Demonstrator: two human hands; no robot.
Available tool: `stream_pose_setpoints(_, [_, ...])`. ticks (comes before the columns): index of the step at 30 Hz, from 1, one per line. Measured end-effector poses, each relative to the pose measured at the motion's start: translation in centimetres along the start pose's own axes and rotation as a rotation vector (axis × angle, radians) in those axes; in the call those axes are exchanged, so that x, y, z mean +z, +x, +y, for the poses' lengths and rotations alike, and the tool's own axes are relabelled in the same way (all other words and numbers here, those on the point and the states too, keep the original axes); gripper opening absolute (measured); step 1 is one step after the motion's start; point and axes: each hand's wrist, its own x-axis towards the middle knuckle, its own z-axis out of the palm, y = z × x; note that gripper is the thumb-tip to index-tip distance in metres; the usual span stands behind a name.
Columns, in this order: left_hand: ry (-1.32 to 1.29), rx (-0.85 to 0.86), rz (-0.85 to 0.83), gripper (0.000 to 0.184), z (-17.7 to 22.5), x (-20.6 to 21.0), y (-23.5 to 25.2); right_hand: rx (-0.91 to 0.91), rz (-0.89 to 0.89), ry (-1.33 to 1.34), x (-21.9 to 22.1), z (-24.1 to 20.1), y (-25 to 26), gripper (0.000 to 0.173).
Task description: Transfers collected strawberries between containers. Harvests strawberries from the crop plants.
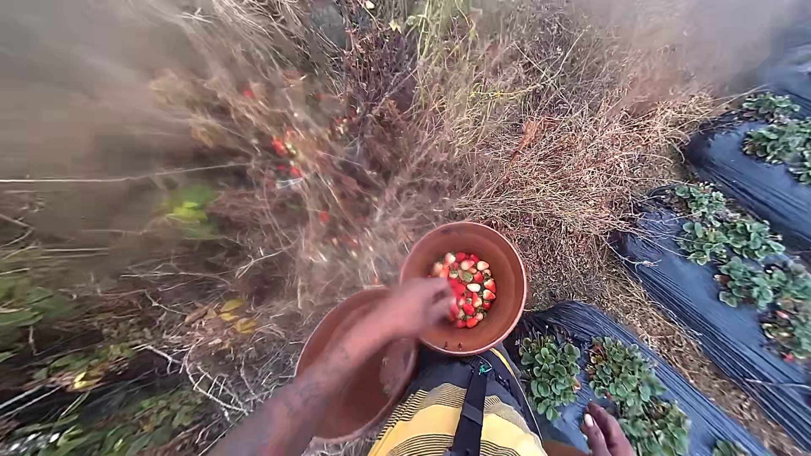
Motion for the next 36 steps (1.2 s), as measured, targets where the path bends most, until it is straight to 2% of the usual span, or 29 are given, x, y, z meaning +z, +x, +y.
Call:
stream_pose_setpoints(2, [0.016,-0.050,0.150,0.030,-0.6,-0.8,4.8,0.016,0.039,0.019,0.0,-0.3,0.0,0.047])
stream_pose_setpoints(5, [0.126,-0.102,0.096,0.039,-0.8,0.4,13.1,0.052,0.072,0.038,-0.3,-1.5,0.8,0.046])
stream_pose_setpoints(8, [0.230,-0.140,0.061,0.081,-0.3,4.6,20.1,0.075,0.112,0.043,-0.8,-3.0,1.2,0.045])
stream_pose_setpoints(10, [0.357,-0.113,-0.060,0.104,0.8,6.1,22.7,0.085,0.148,0.064,-1.1,-3.7,1.6,0.045])
stream_pose_setpoints(12, [0.491,0.020,-0.264,0.098,2.0,5.4,23.5,0.099,0.193,0.101,-1.3,-4.2,2.4,0.045])
stream_pose_setpoints(14, [0.606,0.205,-0.507,0.078,2.0,3.2,24.0,0.124,0.226,0.089,-1.2,-4.9,3.5,0.045])
stream_pose_setpoints(16, [0.715,0.309,-0.750,0.062,1.0,1.6,24.5,0.147,0.264,0.053,-1.3,-5.9,4.1,0.047])
stream_pose_setpoints(18, [0.760,0.357,-0.869,0.039,0.8,0.2,25.5,0.156,0.343,0.007,-1.4,-7.2,4.5,0.045])
stream_pose_setpoints(20, [0.685,0.361,-0.878,0.026,2.1,-1.5,27.1,0.153,0.430,-0.150,-1.3,-8.1,4.9,0.044])
stream_pose_setpoints(22, [0.549,0.245,-0.799,0.028,4.3,-3.3,28.7,0.140,0.477,-0.381,-1.0,-8.1,5.0,0.048])
stream_pose_setpoints(25, [0.521,0.073,-0.478,0.031,6.3,-5.3,31.1,0.119,0.489,-0.560,-1.0,-8.0,5.2,0.050])
stream_pose_setpoints(27, [0.541,0.043,-0.269,0.035,6.4,-6.0,33.0,0.069,0.515,-0.563,-1.2,-8.0,5.9,0.049])
stream_pose_setpoints(28, [0.551,0.045,-0.215,0.037,6.5,-5.9,34.0,0.050,0.550,-0.579,-1.3,-7.7,6.3,0.050])
stream_pose_setpoints(30, [0.587,0.064,-0.250,0.045,7.0,-5.1,36.0,0.037,0.573,-0.585,-2.2,-7.3,7.2,0.049])
stream_pose_setpoints(32, [0.641,0.097,-0.424,0.050,7.9,-4.8,36.7,0.037,0.558,-0.564,-3.2,-7.4,8.0,0.047])
stream_pose_setpoints(34, [0.649,0.160,-0.592,0.044,9.5,-5.5,36.2,0.020,0.542,-0.527,-4.2,-7.4,8.9,0.044])
stream_pose_setpoints(36, [0.554,0.198,-0.710,0.038,12.6,-8.0,35.0,-0.017,0.563,-0.492,-4.9,-7.5,10.3,0.040])
